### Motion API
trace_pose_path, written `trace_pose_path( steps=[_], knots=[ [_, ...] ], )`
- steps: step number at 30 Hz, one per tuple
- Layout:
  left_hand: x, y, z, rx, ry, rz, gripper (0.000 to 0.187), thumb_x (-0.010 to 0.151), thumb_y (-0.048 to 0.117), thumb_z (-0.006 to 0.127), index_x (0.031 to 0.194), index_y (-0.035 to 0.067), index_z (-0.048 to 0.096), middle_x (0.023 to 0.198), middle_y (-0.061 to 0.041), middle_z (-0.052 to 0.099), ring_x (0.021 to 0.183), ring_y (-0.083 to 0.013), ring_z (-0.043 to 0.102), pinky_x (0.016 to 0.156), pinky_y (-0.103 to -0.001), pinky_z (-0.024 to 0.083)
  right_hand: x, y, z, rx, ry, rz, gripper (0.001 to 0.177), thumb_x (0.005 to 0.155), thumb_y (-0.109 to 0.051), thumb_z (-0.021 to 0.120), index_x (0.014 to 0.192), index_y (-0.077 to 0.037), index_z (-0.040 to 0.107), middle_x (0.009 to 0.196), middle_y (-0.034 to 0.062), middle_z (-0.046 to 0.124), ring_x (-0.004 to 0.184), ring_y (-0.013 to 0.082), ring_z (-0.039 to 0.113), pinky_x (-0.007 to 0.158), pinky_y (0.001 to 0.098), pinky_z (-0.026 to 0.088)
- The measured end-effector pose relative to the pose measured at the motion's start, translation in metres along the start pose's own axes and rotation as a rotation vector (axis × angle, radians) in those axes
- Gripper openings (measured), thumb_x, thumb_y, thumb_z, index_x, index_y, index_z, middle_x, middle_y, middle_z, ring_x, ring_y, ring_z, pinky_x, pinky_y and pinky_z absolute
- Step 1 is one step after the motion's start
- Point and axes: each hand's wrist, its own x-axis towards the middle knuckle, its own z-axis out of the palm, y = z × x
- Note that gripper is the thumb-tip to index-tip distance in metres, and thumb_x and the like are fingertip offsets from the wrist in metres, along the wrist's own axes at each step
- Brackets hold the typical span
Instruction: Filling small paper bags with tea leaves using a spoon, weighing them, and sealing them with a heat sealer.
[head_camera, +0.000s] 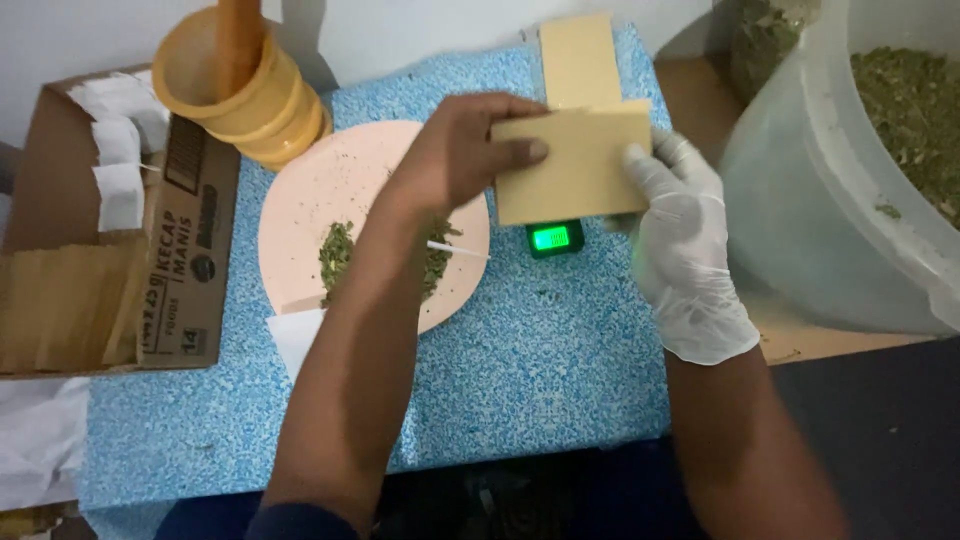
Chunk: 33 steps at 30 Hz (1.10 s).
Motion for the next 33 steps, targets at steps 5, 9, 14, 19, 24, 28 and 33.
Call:
trace_pose_path(
  steps=[5, 9, 14, 19, 24, 28, 33],
  knots=[
    [-0.025, -0.023, 0.012, -0.031, 0.196, 0.146, 0.038, 0.083, 0.018, 0.075, 0.117, 0.002, 0.073, 0.091, -0.016, 0.071, 0.075, -0.023, 0.065, 0.063, -0.037, 0.051, -0.002, 0.002, 0.001, -0.176, -0.105, -0.042, 0.021, 0.096, -0.011, 0.065, 0.116, -0.003, 0.068, 0.091, 0.009, 0.068, 0.078, 0.0205, 0.071, 0.052, 0.0231, 0.055],
    [-0.03, -0.024, 0.011, -0.101, 0.178, 0.144, 0.035, 0.085, 0.011, 0.072, 0.118, 0.001, 0.071, 0.089, -0.017, 0.071, 0.071, -0.0223, 0.066, 0.064, -0.037, 0.054, 0.0, 0.008, 0.0, -0.234, -0.11, -0.052, 0.02, 0.095, -0.011, 0.068, 0.114, -0.004, 0.069, 0.091, 0.0085, 0.07, 0.076, 0.0188, 0.071, 0.053, 0.0233, 0.055],
    [-0.031, -0.029, 0.016, -0.221, 0.153, 0.183, 0.037, 0.084, 0.01, 0.073, 0.118, -0.004, 0.068, 0.091, -0.023, 0.071, 0.073, -0.0256, 0.065, 0.067, -0.041, 0.052, 0.011, 0.017, -0.005, -0.234, -0.114, -0.095, 0.021, 0.091, -0.008, 0.074, 0.111, -0.003, 0.07, 0.088, 0.0072, 0.071, 0.073, 0.0157, 0.069, 0.049, 0.0199, 0.052],
    [-0.031, -0.036, 0.018, -0.352, 0.223, 0.157, 0.042, 0.09, 0.011, 0.071, 0.127, -0.003, 0.058, 0.097, -0.023, 0.069, 0.077, -0.0259, 0.068, 0.066, -0.04, 0.058, 0.003, 0.009, -0.001, -0.206, -0.086, -0.108, 0.021, 0.091, -0.007, 0.073, 0.112, -0.003, 0.07, 0.089, 0.0065, 0.071, 0.073, 0.0125, 0.068, 0.049, 0.0165, 0.051],
    [-0.032, -0.029, 0.024, -0.417, 0.196, 0.065, 0.045, 0.096, 0.011, 0.064, 0.133, -0.008, 0.048, 0.099, -0.026, 0.067, 0.079, -0.0269, 0.071, 0.063, -0.04, 0.063, 0.01, 0.017, -0.006, -0.178, -0.037, -0.125, 0.019, 0.094, -0.007, 0.072, 0.112, -0.005, 0.071, 0.091, 0.0072, 0.072, 0.074, 0.0134, 0.069, 0.048, 0.0172, 0.05],
    [-0.033, -0.034, 0.025, -0.335, 0.271, 0.118, 0.034, 0.095, 0.005, 0.064, 0.124, -0.01, 0.053, 0.092, -0.024, 0.068, 0.073, -0.0237, 0.069, 0.061, -0.037, 0.06, 0.019, 0.024, -0.01, -0.182, -0.064, -0.182, 0.018, 0.096, -0.007, 0.072, 0.114, -0.007, 0.072, 0.093, 0.0095, 0.074, 0.076, 0.0135, 0.069, 0.051, 0.0208, 0.052],
    [-0.032, -0.039, 0.028, -0.358, 0.347, 0.177, 0.027, 0.093, 0.001, 0.066, 0.118, -0.004, 0.057, 0.09, -0.021, 0.069, 0.072, -0.0223, 0.068, 0.062, -0.035, 0.058, 0.001, 0.004, -0.007, -0.11, -0.12, -0.172, 0.025, 0.094, -0.009, 0.073, 0.118, -0.005, 0.069, 0.092, 0.01, 0.072, 0.074, 0.0179, 0.071, 0.052, 0.0242, 0.059]
  ],
)
